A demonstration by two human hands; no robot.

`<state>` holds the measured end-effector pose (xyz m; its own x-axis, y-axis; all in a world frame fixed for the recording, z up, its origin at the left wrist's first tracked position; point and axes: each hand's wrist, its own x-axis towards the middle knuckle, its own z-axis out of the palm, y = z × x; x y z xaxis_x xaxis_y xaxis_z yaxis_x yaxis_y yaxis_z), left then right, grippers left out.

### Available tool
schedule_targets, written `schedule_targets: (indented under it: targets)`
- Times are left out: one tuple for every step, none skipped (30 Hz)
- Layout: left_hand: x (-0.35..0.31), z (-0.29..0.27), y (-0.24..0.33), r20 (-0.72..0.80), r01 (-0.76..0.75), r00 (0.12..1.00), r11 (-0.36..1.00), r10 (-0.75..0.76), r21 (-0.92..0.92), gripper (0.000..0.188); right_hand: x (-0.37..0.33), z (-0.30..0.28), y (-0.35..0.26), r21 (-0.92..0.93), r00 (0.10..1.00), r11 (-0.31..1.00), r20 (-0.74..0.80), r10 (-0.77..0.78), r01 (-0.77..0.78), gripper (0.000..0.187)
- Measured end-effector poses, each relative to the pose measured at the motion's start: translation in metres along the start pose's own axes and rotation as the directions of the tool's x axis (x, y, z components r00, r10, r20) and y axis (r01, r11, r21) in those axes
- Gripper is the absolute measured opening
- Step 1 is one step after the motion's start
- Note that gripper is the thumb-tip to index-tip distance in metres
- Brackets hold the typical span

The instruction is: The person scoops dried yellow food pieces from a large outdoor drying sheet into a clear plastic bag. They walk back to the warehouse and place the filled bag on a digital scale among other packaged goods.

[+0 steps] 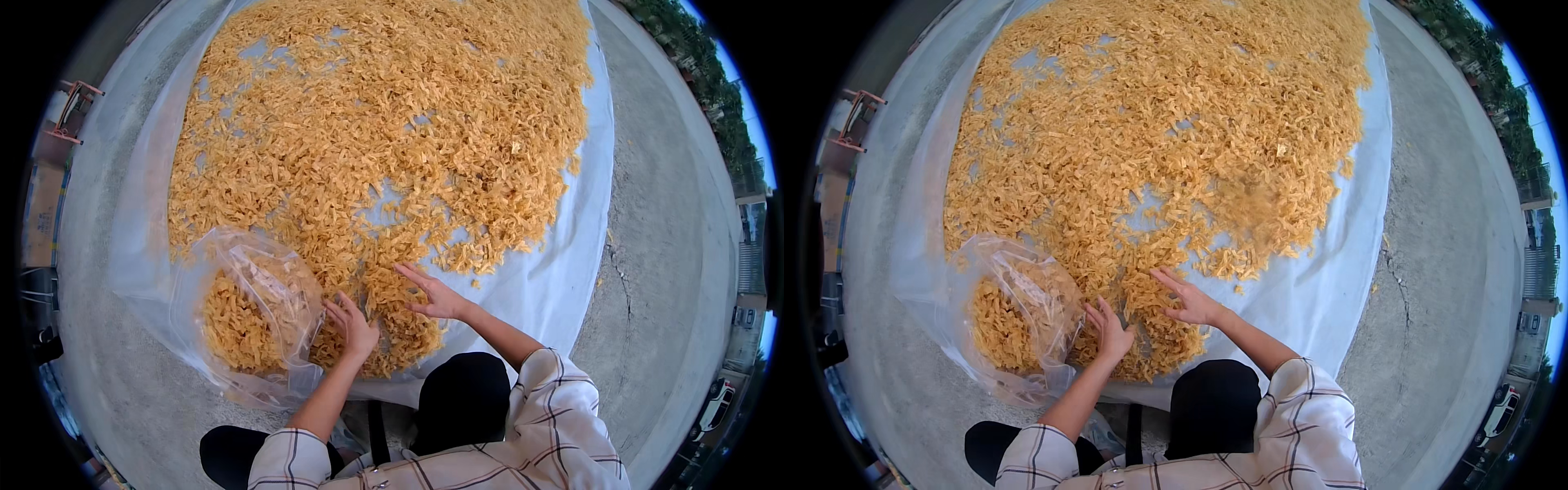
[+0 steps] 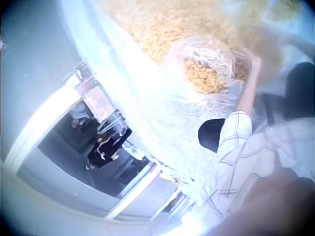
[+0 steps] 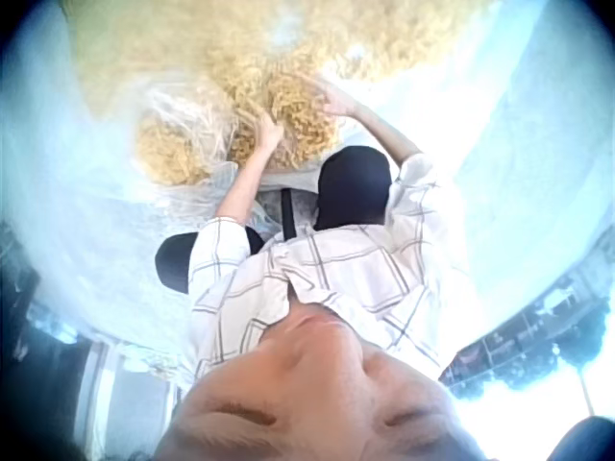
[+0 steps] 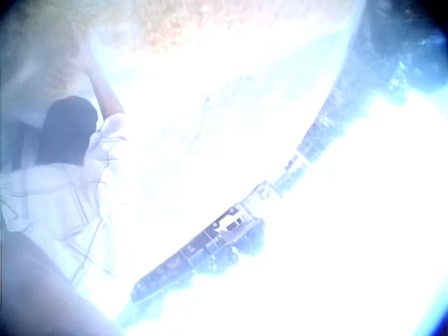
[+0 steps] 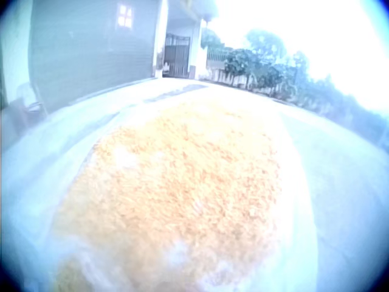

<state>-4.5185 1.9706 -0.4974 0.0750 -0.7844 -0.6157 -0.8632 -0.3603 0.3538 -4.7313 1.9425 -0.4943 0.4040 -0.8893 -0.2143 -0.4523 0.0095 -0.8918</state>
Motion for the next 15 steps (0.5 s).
schedule_targets:
  targets:
    - [0.022,-0.012,-0.003,-0.079,-0.008,0.997,1.000,0.009,0.012,0.104,0.001,-0.013,-0.003,0.001,1.000,1.000,0.001,-0.016,0.016,0.078]
    - [0.043,-0.032,-0.004,-0.009,-0.026,1.000,0.998,0.026,-0.051,0.111,-0.001,-0.024,0.007,0.064,0.973,0.997,-0.225,0.049,-0.035,0.075]
    - [0.057,-0.049,-0.003,0.053,-0.045,0.997,0.992,0.051,-0.116,0.117,-0.003,-0.040,0.022,0.053,0.908,0.993,-0.402,0.117,-0.104,0.076]
    - [0.062,-0.056,-0.001,0.101,-0.014,0.995,0.999,0.019,-0.052,0.121,-0.006,-0.059,0.042,0.053,0.804,0.983,-0.569,0.173,-0.175,0.077]
    - [0.067,-0.064,-0.002,0.137,0.023,0.990,1.000,-0.025,0.016,0.125,-0.006,-0.075,0.061,-0.052,0.672,0.965,-0.727,0.141,-0.258,0.077]
    - [0.072,-0.067,-0.001,0.174,0.056,0.982,0.995,-0.070,0.083,0.129,-0.009,-0.091,0.083,-0.137,0.517,0.923,-0.853,0.076,-0.360,0.079]
    - [0.075,-0.063,0.002,0.181,0.053,0.980,0.981,-0.087,0.185,0.132,-0.017,-0.114,0.109,-0.107,0.418,0.892,-0.903,0.098,-0.440,0.082]
    - [0.077,-0.054,0.006,0.197,0.041,0.975,0.958,-0.100,0.284,0.134,-0.032,-0.139,0.138,-0.069,0.309,0.850,-0.944,0.113,-0.523,0.085]
    - [0.080,-0.043,0.013,0.215,0.020,0.971,0.926,-0.109,0.378,0.137,-0.053,-0.169,0.169,-0.004,0.244,0.801,-0.953,0.178,-0.598,0.092]
    - [0.076,-0.044,0.034,0.263,0.036,0.951,0.901,-0.165,0.433,0.139,-0.071,-0.194,0.192,0.067,0.172,0.741,-0.955,0.242,-0.668,0.098]
    - [0.078,-0.042,0.027,0.232,0.046,0.958,0.891,-0.167,0.451,0.140,-0.062,-0.204,0.193,0.237,0.121,0.738,-0.910,0.396,-0.632,0.101]
    - [0.078,-0.042,0.015,0.193,0.067,0.965,0.880,-0.176,0.470,0.140,-0.046,-0.213,0.184,0.401,0.087,0.706,-0.834,0.545,-0.584,0.105]
    - [0.081,-0.043,0.007,0.155,0.082,0.972,0.870,-0.178,0.486,0.140,-0.033,-0.221,0.173,0.551,0.059,0.643,-0.733,0.678,-0.532,0.109]
    - [0.084,-0.048,0.002,0.158,0.114,0.964,0.871,-0.212,0.477,0.140,-0.020,-0.225,0.165,0.632,0.153,0.612,-0.625,0.765,-0.475,0.114]
    - [0.087,-0.044,0.007,0.186,0.111,0.958,0.879,-0.219,0.464,0.141,-0.022,-0.237,0.172,0.678,0.224,0.617,-0.580,0.783,-0.401,0.114]
